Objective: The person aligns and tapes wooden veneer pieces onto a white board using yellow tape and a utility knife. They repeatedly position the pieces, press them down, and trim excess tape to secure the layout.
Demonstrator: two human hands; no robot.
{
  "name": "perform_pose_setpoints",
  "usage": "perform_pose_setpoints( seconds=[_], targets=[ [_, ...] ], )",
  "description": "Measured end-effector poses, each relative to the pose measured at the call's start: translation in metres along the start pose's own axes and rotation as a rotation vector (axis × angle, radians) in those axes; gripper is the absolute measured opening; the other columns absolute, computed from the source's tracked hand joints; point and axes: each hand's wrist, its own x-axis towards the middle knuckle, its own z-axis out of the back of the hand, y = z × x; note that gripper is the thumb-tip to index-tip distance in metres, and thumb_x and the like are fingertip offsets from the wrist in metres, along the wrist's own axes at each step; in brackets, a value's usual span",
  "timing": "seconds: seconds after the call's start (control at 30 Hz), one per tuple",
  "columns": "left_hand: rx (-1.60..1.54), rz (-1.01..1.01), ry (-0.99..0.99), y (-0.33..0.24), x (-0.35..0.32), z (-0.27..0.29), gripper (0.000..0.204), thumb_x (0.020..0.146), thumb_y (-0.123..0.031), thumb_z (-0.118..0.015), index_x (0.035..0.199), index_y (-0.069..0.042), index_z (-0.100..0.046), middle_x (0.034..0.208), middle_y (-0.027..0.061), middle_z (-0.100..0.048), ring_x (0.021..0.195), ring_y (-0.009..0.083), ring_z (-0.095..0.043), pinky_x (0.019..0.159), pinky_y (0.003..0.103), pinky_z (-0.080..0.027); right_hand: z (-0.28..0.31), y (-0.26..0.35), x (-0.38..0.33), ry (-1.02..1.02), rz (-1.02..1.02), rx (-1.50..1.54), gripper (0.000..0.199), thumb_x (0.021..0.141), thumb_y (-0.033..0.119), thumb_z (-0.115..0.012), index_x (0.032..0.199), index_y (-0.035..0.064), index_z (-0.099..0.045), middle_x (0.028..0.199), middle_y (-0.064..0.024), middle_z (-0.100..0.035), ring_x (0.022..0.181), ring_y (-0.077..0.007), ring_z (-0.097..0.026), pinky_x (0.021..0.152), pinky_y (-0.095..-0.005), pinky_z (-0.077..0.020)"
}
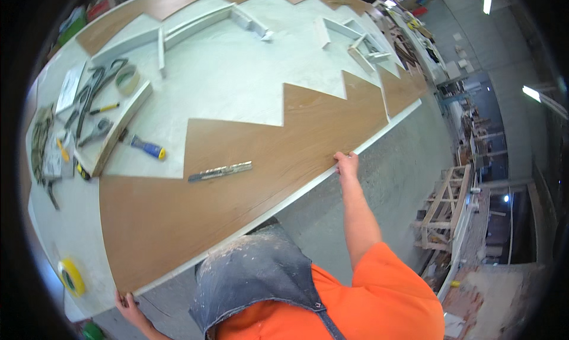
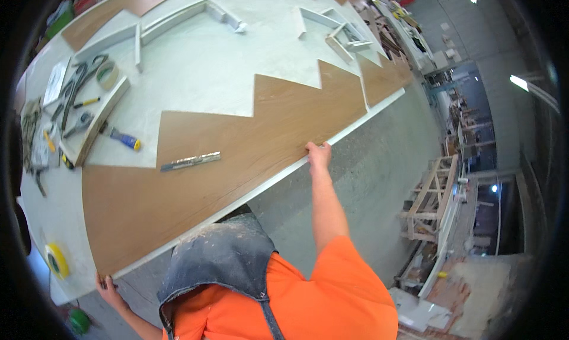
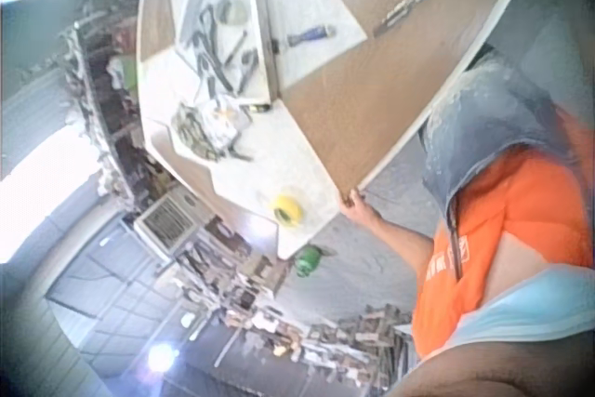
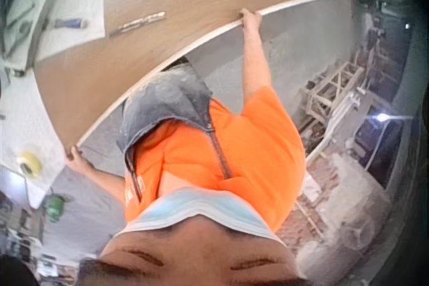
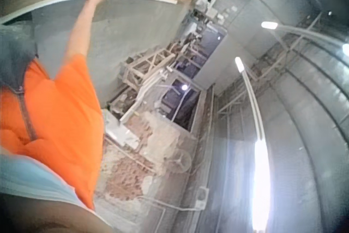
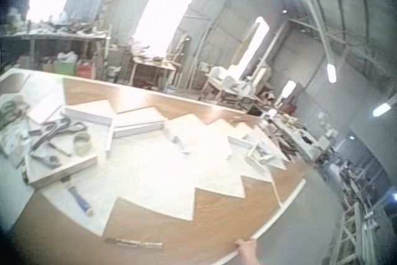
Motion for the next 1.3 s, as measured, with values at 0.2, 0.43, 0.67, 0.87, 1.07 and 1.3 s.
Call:
perform_pose_setpoints(
  seconds=[0.2,0.43,0.67,0.87,1.07,1.3],
  targets=[
    [-0.053,0.029,0.057,0.006,0.004,0.001,0.059,0.097,-0.022,-0.068,0.151,-0.007,-0.051,0.131,0.0060,-0.063,0.108,0.0154,-0.059,0.079,0.029,-0.046,-0.019,0.004,-0.008,-0.155,0.114,-0.026,0.062,0.072,0.010,-0.076,0.129,-0.0066,-0.057,0.086,-0.0106,-0.065,0.064,-0.0177,-0.057,0.053,-0.0343,-0.0469],
    [-0.108,0.055,-0.022,-0.048,0.003,0.015,0.056,0.090,-0.013,-0.076,0.143,-0.006,-0.059,0.107,0.0018,-0.057,0.090,0.0135,-0.055,0.075,0.028,-0.051,0.027,-0.005,-0.026,-0.018,0.006,0.180,0.024,0.086,0.020,-0.076,0.104,0.0036,-0.075,0.079,-0.0036,-0.058,0.065,-0.0177,-0.051,0.056,-0.0328,-0.0433],
    [0.311,-0.201,-0.213,-0.055,0.045,0.046,0.049,0.085,-0.013,-0.076,0.131,-0.003,-0.064,0.117,0.0144,-0.061,0.103,0.0286,-0.061,0.091,0.039,-0.052,0.037,0.008,-0.034,-0.113,0.152,0.114,0.044,0.090,0.021,-0.072,0.130,0.0057,-0.061,0.080,0.0024,-0.049,0.063,-0.0094,-0.044,0.053,-0.0263,-0.0384],
    [0.761,-0.340,-0.459,-0.092,0.123,0.071,0.052,0.083,-0.008,-0.068,0.135,-0.006,-0.060,0.129,0.0168,-0.061,0.124,0.0369,-0.055,0.104,0.051,-0.045,-0.019,0.060,-0.120,0.086,0.294,0.108,0.055,0.095,0.012,-0.068,0.147,0.0061,-0.050,0.085,0.0033,-0.051,0.068,-0.0073,-0.048,0.057,-0.0232,-0.0413],
    [0.850,-0.314,-0.171,-0.100,0.149,0.112,0.049,0.086,0.000,-0.058,0.134,-0.009,-0.062,0.139,0.0115,-0.061,0.133,0.0350,-0.052,0.109,0.053,-0.039,-0.015,0.049,-0.170,0.142,0.381,0.001,0.055,0.096,0.003,-0.064,0.149,0.0055,-0.051,0.090,0.0041,-0.052,0.076,-0.0064,-0.051,0.062,-0.0222,-0.0438],
    [0.898,-0.467,-0.050,-0.102,0.142,0.136,0.045,0.084,-0.001,-0.063,0.129,-0.006,-0.067,0.133,0.0151,-0.065,0.136,0.0341,-0.052,0.109,0.048,-0.041,-0.023,0.035,-0.228,0.241,0.312,-0.033,0.049,0.097,0.004,-0.063,0.145,0.0026,-0.053,0.092,0.0038,-0.053,0.079,-0.0056,-0.053,0.065,-0.0214,-0.0459]
  ],
)
